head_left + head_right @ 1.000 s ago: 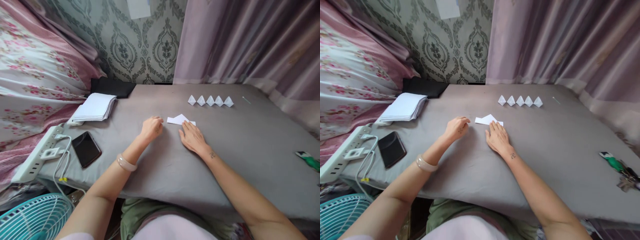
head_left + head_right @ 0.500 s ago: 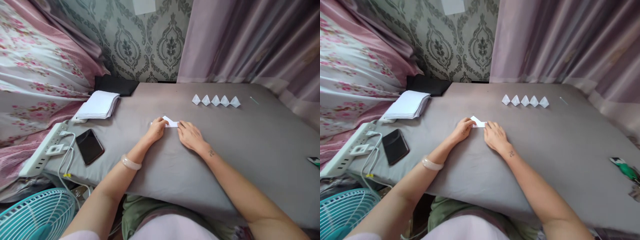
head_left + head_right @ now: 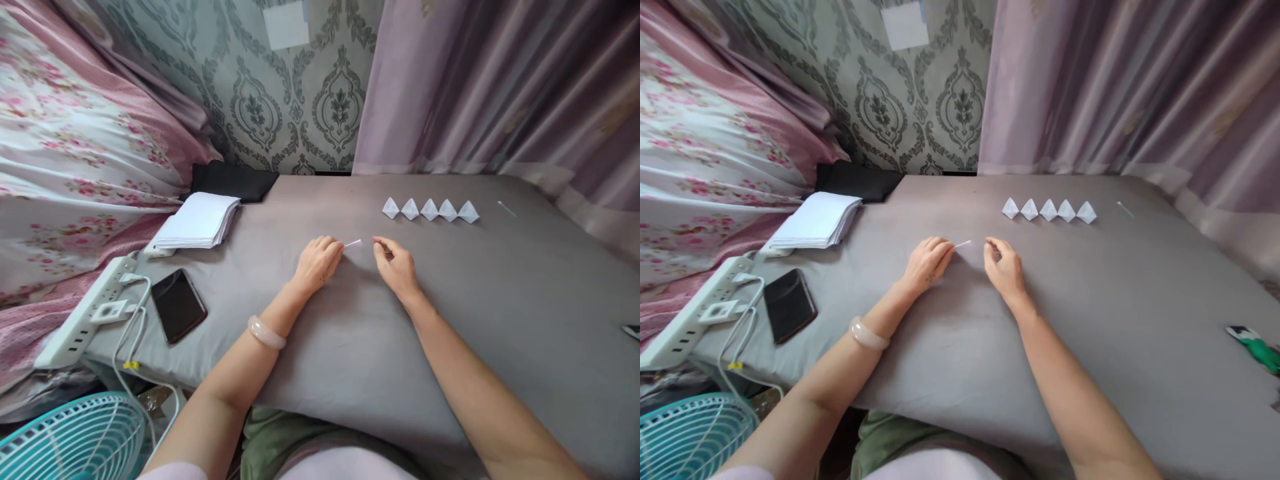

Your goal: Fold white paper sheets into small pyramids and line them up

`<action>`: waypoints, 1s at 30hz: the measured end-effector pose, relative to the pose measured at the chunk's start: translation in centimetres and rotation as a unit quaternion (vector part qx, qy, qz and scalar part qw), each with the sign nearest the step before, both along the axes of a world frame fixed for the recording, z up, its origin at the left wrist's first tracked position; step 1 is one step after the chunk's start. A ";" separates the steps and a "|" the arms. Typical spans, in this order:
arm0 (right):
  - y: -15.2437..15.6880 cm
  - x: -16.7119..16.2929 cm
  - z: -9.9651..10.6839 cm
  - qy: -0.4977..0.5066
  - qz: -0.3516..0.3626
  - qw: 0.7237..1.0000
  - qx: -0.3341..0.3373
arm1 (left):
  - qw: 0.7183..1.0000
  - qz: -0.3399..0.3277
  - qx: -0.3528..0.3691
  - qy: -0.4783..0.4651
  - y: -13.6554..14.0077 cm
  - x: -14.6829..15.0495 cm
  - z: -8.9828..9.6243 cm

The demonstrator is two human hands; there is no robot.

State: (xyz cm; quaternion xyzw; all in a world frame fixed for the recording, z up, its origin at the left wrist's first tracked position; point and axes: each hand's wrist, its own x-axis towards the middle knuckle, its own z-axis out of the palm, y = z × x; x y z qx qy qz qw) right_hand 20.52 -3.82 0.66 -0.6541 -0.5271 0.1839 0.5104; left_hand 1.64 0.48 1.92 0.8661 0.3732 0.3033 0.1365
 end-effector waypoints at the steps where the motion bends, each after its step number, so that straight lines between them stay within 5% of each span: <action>1: -0.4 -0.2 0.8 0.034 0.010 0.999 0.013 | 0.994 0.027 -0.028 -0.101 -0.5 0.2 0.4; 4: -1.6 -1.2 3.2 0.131 0.098 0.987 0.004 | 0.914 0.050 -0.213 -0.342 -2.2 0.9 1.1; 6: -2.4 -2.1 4.1 0.149 0.133 0.980 -0.006 | 0.854 0.052 -0.297 -0.424 -3.2 1.4 1.3; 9: -2.8 -3.3 4.1 0.134 0.108 0.985 -0.004 | 0.806 0.055 -0.349 -0.476 -4.1 1.9 1.2; 15: -2.6 -3.9 2.4 0.088 0.034 0.995 0.011 | 0.791 0.062 -0.359 -0.491 -4.1 2.0 0.8; 21: -3.0 -4.0 2.8 0.059 0.025 0.998 0.018 | 0.786 0.062 -0.371 -0.490 -3.9 1.7 1.0; 30: -3.3 -4.3 3.5 0.007 0.052 0.998 0.018 | 0.692 0.000 -0.445 -0.568 -3.5 1.7 0.9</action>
